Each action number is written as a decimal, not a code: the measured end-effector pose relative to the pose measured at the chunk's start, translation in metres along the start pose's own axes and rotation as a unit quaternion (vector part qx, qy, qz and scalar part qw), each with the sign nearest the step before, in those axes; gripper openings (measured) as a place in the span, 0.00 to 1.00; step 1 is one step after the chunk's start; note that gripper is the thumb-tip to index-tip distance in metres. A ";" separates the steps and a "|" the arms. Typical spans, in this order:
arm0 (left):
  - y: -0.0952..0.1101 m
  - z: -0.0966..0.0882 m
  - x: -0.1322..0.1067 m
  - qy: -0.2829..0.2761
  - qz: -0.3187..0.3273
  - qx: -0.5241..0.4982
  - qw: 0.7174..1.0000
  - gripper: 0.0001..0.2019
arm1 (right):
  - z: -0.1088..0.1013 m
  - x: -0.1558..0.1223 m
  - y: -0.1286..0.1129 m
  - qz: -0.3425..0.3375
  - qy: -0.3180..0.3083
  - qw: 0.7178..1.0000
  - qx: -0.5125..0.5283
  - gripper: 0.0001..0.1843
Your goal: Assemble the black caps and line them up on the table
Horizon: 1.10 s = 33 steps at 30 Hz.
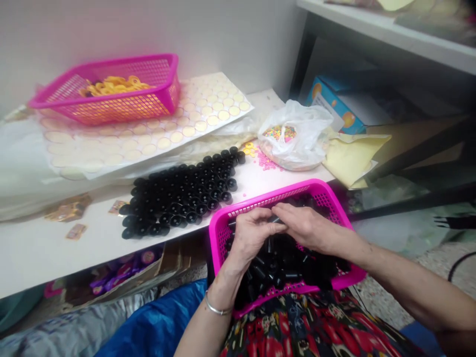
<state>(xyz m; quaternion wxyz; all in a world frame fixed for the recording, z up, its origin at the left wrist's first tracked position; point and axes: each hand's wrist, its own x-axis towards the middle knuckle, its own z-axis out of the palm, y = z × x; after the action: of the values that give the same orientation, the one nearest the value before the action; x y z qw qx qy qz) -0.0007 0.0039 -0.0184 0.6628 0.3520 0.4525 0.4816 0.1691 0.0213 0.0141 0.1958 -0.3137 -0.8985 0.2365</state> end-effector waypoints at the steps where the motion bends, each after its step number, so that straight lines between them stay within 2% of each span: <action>1: 0.000 -0.001 0.000 0.001 0.010 -0.001 1.000 0.14 | 0.000 0.004 0.000 -0.007 0.001 1.000 0.016 0.11; 4: 0.003 -0.007 0.002 -0.007 0.040 -0.003 0.999 0.14 | -0.006 0.021 0.003 -0.012 0.005 0.995 0.100 0.08; 6: 0.009 -0.011 0.005 0.020 0.074 0.009 0.997 0.15 | -0.011 0.039 0.010 0.004 0.021 0.992 0.122 0.09; 9: 0.020 -0.015 0.007 0.111 0.128 0.048 0.984 0.15 | -0.012 0.077 0.029 0.054 0.055 0.997 0.027 0.08; 12: 0.026 -0.022 0.002 0.156 0.165 0.078 0.971 0.12 | 0.001 0.117 0.053 0.100 -0.012 0.985 -0.141 0.05; 13: 0.026 -0.025 -0.002 0.160 0.170 0.085 0.969 0.11 | 0.007 0.128 0.060 0.111 -0.020 0.982 -0.152 0.06; 17: 0.013 -0.038 -0.019 0.150 0.120 0.126 0.973 0.08 | 0.033 0.155 0.082 0.139 -0.031 0.978 -0.153 0.12; 20: -0.001 -0.043 -0.028 0.118 0.085 0.181 0.973 0.06 | 0.038 0.161 0.085 0.156 -0.033 0.976 -0.150 0.14; 23: -0.015 -0.044 -0.031 0.096 0.103 0.265 0.954 0.04 | 0.027 0.146 0.074 0.160 -0.002 0.977 -0.137 0.14; 26: -0.023 -0.044 -0.028 0.070 0.152 0.386 0.907 0.06 | 0.013 0.104 0.053 0.143 0.030 0.984 -0.100 0.06; 30: -0.026 -0.047 -0.022 0.092 0.207 0.510 0.830 0.09 | 0.008 0.031 0.031 0.159 -0.002 0.986 -0.050 0.11; 32: -0.025 -0.050 -0.019 0.095 0.210 0.543 0.807 0.10 | 0.013 0.003 0.027 0.154 -0.045 0.985 -0.070 0.09; 33: -0.024 -0.051 -0.018 0.090 0.205 0.549 0.805 0.09 | 0.017 -0.007 0.026 0.138 -0.079 0.984 -0.085 0.08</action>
<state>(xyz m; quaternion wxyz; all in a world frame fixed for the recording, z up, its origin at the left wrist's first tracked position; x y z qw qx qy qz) -0.0436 -0.0192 -0.0533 0.2005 0.6970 0.6163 0.3067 0.1778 0.0294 -0.0153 0.0622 -0.4303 -0.8762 0.2080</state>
